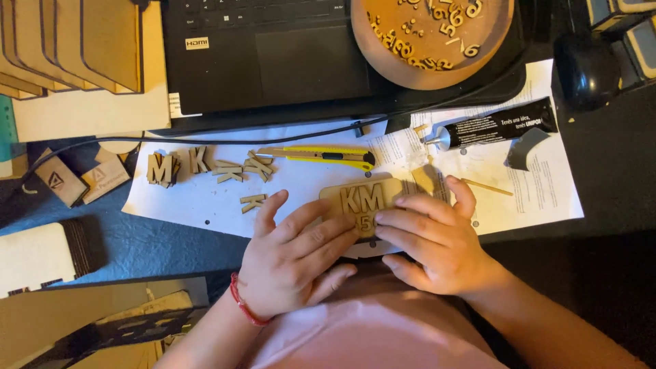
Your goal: The person assembles small wooden letters and numbers onto a rectangular wooden tag using a wooden stick to apply adhesive. They then use a sanding block to smooth the surface of the tag. The person stacks the finished tag with others and begins working on a second tag.
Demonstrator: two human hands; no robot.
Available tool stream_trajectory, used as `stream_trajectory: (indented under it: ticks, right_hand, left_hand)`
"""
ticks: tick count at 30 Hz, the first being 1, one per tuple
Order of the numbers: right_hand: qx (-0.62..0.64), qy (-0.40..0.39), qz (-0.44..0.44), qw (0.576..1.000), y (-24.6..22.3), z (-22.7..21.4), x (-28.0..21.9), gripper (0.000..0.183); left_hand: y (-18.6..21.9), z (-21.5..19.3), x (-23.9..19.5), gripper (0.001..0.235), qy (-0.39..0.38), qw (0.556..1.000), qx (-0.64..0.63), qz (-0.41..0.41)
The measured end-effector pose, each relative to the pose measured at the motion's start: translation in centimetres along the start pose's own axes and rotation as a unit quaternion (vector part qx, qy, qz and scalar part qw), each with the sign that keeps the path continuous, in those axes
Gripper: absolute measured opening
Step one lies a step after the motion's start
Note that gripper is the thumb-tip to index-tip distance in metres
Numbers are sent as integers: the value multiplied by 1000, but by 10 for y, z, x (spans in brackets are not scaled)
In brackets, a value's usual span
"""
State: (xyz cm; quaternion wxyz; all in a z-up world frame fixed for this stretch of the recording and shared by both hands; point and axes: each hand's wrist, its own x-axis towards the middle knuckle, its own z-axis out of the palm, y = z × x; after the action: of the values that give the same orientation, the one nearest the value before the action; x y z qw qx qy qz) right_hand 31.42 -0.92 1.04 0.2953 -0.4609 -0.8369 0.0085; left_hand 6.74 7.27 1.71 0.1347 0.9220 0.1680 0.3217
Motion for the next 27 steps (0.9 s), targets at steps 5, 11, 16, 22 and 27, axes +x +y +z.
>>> stream_trajectory:
  ticks: [5, 11, 16, 22, 27]
  right_hand:
    - [-4, -24, 10, 1000, 2, 0, -7, 26]
    - [64, 51, 39, 996, 1, -3, -7, 35]
    - [19, 28, 34, 999, 4, -1, -12, 39]
    - [-6, -12, 13, 1000, 5, -2, -10, 31]
    - [-3, -18, 11, 1000, 6, -3, -9, 31]
  left_hand:
    - [-1, -1, 1, 37, -28, 1000, 1, 1]
    - [-2, -3, 4, 37, -18, 1000, -9, -5]
    - [-3, -2, 2, 37, -23, 1000, -2, -8]
    - [-4, 4, 0, 50, -93, 995, 35, 25]
    - [-6, 3, 3, 51, -114, 993, 19, 23]
